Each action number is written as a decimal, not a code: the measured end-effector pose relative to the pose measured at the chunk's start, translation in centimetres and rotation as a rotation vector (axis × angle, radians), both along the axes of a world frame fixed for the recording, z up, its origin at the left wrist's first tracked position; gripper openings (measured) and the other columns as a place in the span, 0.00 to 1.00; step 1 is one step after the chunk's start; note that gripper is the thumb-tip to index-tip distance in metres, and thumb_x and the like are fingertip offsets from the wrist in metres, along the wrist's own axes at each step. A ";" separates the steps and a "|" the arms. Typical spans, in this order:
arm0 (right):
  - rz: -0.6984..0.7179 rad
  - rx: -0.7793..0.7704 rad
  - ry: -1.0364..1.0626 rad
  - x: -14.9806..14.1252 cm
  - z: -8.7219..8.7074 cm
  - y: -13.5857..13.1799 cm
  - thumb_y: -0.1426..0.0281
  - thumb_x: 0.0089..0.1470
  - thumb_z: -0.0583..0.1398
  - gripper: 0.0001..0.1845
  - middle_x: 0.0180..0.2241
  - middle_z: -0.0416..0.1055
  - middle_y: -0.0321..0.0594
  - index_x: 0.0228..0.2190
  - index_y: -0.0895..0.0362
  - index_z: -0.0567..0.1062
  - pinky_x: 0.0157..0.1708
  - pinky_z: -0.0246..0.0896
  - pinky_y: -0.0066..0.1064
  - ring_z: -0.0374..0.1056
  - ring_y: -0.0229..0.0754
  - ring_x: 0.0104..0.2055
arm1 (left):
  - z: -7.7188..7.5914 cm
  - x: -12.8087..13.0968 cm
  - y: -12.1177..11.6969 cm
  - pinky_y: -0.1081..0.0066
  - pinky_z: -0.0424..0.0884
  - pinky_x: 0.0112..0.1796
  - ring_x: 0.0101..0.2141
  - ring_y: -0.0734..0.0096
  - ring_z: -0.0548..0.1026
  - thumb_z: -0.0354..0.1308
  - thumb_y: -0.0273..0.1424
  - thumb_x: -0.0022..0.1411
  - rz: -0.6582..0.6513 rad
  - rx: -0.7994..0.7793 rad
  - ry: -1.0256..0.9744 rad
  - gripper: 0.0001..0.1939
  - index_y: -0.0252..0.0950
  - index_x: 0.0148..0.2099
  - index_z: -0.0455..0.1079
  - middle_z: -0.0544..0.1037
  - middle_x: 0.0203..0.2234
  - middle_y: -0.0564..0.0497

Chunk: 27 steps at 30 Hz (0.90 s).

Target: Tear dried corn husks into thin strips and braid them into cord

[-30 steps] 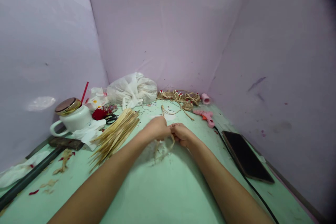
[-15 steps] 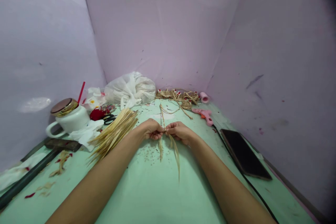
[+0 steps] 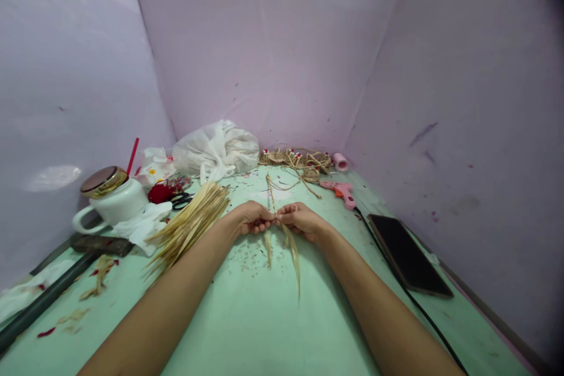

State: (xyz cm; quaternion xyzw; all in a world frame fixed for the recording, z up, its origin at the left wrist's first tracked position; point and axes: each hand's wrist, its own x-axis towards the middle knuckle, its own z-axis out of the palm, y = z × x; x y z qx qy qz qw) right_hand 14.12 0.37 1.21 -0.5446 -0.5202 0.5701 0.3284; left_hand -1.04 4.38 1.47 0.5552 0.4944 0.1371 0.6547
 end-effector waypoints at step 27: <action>-0.243 0.158 -0.352 -1.0 1.7 -0.7 0.68 0.43 0.58 0.09 0.18 0.69 0.39 0.21 0.61 0.73 0.21 0.55 0.22 0.62 0.33 0.20 | -0.3 -0.7 0.3 0.78 0.42 0.14 0.12 0.85 0.53 0.59 0.31 0.35 -0.015 0.053 0.030 0.09 0.32 0.17 0.62 0.61 0.10 0.57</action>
